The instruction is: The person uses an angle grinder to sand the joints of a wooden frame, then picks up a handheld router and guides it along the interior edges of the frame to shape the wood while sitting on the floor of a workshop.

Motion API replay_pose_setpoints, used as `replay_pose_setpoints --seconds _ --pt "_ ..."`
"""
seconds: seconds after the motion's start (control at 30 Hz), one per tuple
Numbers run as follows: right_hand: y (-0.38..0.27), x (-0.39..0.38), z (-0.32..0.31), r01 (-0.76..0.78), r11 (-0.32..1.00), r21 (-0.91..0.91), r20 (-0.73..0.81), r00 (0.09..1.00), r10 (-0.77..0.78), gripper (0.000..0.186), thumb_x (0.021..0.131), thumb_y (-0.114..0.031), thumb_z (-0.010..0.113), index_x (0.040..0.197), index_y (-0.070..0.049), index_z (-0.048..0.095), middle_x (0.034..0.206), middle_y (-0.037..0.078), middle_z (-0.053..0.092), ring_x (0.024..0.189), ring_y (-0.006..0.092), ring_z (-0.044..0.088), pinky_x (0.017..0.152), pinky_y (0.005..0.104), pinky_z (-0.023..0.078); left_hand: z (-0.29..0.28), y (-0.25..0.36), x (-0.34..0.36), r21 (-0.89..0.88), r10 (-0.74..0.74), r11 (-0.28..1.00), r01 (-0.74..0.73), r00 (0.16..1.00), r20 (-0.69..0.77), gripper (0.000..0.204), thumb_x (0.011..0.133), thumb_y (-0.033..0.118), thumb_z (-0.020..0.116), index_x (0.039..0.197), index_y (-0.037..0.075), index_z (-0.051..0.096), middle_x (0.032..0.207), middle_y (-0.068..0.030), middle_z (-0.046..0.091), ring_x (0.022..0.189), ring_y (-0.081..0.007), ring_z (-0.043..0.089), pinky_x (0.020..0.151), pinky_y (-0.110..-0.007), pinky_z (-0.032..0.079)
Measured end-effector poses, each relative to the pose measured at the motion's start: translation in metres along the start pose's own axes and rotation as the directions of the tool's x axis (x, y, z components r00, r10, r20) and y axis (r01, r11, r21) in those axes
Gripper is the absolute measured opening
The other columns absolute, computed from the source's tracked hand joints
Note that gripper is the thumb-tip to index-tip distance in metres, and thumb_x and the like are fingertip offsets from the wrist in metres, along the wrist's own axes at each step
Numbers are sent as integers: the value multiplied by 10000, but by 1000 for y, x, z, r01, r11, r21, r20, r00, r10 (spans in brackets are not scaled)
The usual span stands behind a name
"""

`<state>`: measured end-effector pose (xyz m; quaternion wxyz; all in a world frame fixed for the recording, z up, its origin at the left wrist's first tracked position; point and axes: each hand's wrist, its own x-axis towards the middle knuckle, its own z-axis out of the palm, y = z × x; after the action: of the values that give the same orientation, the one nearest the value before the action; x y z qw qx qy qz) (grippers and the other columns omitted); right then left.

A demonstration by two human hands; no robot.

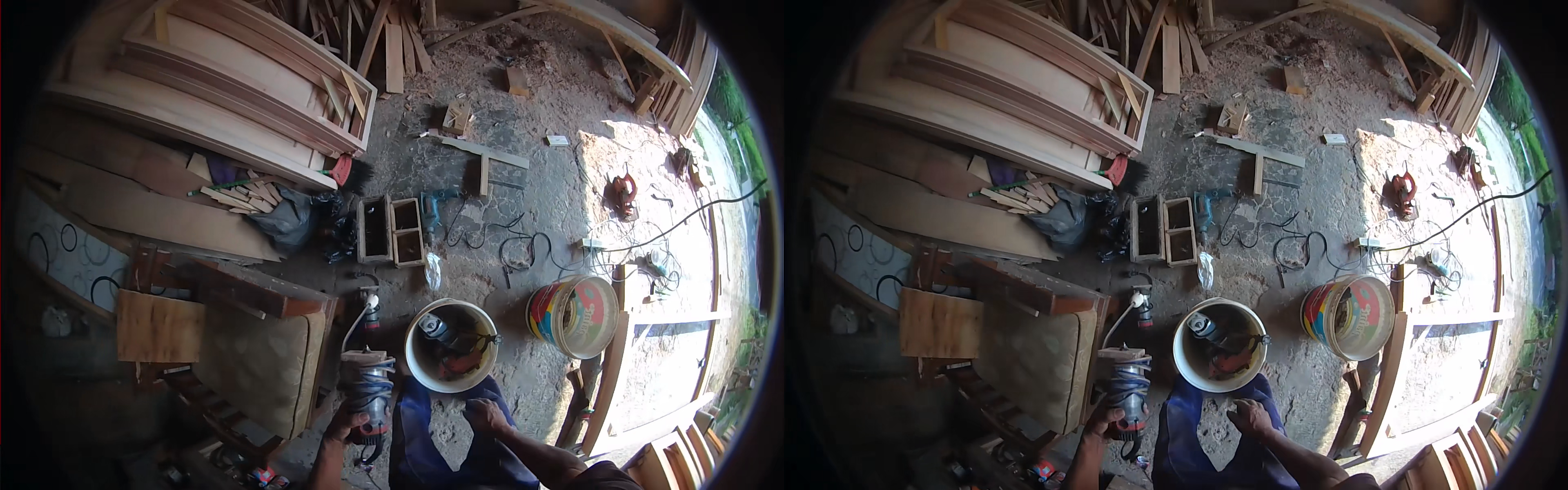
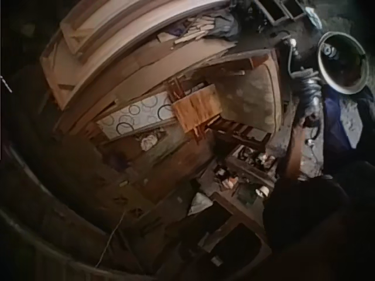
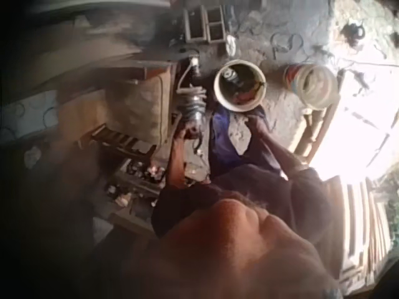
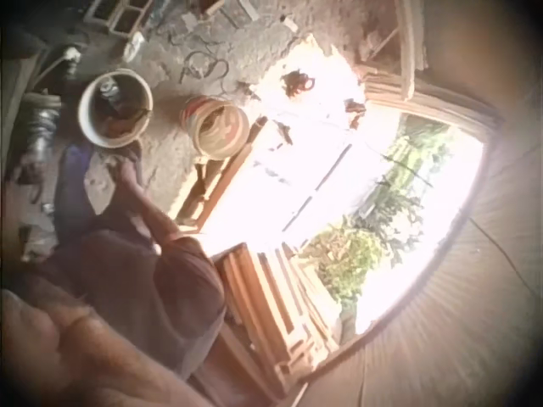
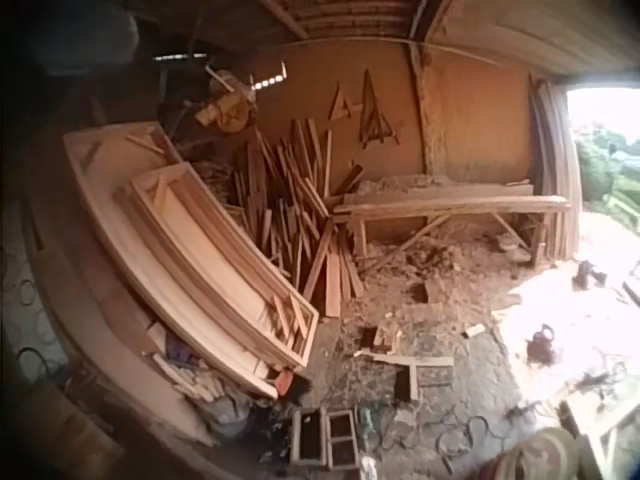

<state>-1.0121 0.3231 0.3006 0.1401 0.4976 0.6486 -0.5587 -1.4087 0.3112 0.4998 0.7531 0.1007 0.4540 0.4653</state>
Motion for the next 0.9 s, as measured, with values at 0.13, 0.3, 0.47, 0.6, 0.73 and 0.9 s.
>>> replay_pose_setpoints --seconds 0.13,0.3,0.47,0.6,0.73,0.9 --pt "-224 -34 -100 -153 624 766 465 802 -374 876 1021 -744 239 1579 -84 383 1509 151 532 1416 321 474 1170 544 351 118 39 -89 -54 19 999 -6 968 250 905 749 311 888 1458 -32 441 1296 -189 623 1066 -300 693 855 -442 617" --pt "-321 -106 -168 -255 522 814 543 651 -529 813 1021 -663 456 1538 -37 419 1482 110 562 1273 167 558 1084 350 448 179 23 -97 276 -192 955 108 935 299 879 745 287 879 1448 -26 454 1295 -185 619 1066 -294 689 870 -434 608" --pt "-302 -216 -199 266 279 923 27 676 -736 575 1056 -305 591 1539 -41 427 1146 80 700 1041 112 633 902 316 518 173 0 -122 467 -355 853 233 915 193 853 741 262 871 1438 -20 467 1294 -182 616 1066 -288 686 884 -426 598" --pt "-256 -261 -169 566 281 775 -345 752 -562 432 1067 -276 580 1415 -27 518 989 41 683 985 109 632 851 309 519 164 7 -139 581 -388 781 229 907 165 833 738 243 864 1430 -15 477 1293 -179 614 1066 -283 683 896 -420 591" --pt "-207 -268 -104 714 149 684 -698 700 -149 450 1078 -325 555 1412 -28 499 1021 35 657 968 102 621 800 290 521 184 5 -122 671 -469 722 170 833 294 814 735 223 858 1422 -11 487 1293 -176 611 1067 -278 681 908 -414 583" --pt "-238 -298 -108 649 -258 716 -680 731 -51 432 1072 -336 564 1399 -80 442 1253 86 565 1093 155 611 903 338 531 244 16 -104 735 -518 678 -6 705 485 791 732 198 849 1412 -5 500 1292 -173 608 1067 -271 677 922 -406 574"
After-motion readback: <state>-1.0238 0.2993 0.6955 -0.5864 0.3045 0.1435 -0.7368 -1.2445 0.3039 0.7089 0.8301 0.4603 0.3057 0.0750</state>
